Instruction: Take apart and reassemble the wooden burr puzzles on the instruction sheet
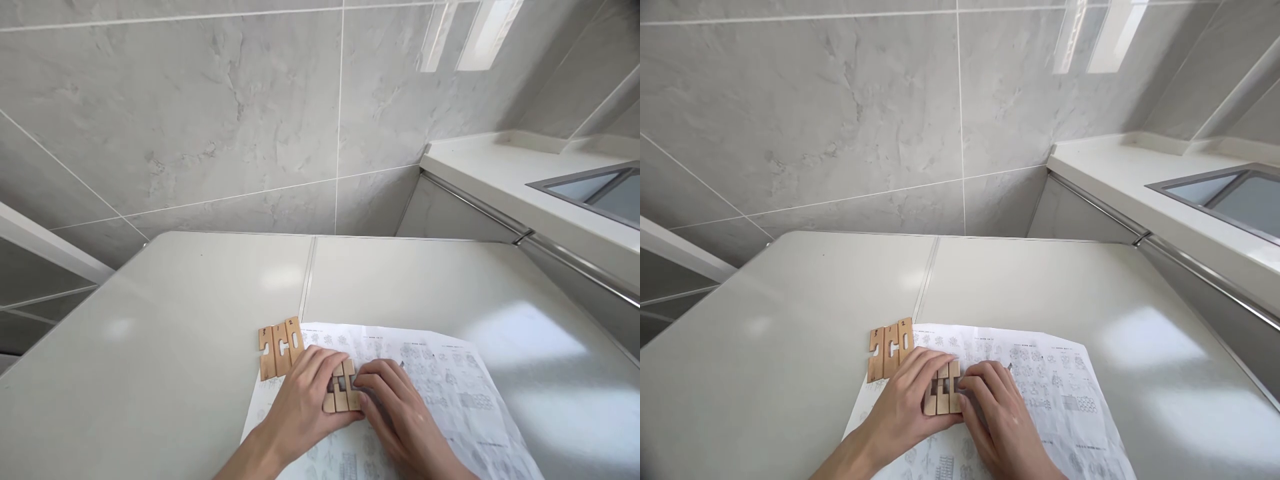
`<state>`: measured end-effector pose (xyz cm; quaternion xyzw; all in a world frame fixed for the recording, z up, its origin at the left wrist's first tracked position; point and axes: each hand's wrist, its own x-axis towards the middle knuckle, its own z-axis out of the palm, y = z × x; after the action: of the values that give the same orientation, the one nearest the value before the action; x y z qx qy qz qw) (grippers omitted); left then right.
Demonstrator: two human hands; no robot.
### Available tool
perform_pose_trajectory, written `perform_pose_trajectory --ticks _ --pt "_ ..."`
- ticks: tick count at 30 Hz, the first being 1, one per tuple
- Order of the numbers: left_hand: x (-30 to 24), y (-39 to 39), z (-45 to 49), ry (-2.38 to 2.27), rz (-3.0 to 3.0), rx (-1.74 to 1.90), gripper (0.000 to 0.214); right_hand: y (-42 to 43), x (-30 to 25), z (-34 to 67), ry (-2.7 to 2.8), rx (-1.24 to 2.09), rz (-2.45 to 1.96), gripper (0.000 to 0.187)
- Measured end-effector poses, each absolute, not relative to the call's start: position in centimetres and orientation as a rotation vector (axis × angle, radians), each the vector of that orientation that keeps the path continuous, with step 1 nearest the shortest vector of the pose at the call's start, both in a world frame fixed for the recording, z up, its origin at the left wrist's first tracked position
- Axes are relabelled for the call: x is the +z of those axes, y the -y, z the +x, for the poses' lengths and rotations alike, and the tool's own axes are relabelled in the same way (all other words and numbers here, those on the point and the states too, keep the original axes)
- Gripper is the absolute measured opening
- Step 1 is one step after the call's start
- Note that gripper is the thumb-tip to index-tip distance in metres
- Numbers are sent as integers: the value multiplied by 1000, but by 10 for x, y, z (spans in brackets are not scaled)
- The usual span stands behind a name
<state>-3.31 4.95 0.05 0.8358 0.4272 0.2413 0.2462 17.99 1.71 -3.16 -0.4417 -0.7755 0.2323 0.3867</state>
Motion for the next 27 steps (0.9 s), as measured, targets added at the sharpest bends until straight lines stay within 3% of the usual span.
perform_pose_trajectory --ticks 5,14,20,25,27 --pt "7 -25 -67 -1379 2322 670 81 -18 -28 181 1949 652 -1139 18" --pt "-5 22 -132 -1936 2201 689 58 -17 -26 180 1961 612 -1148 16" --pt "-15 25 -131 -2008 2142 708 58 -18 -24 179 1969 589 -1165 17" --pt "-3 18 -135 -2042 2055 760 73 -18 -25 180 1965 590 -1170 18" --pt "7 4 -142 -2086 2019 882 65 -18 -26 180 1969 605 -1176 17"
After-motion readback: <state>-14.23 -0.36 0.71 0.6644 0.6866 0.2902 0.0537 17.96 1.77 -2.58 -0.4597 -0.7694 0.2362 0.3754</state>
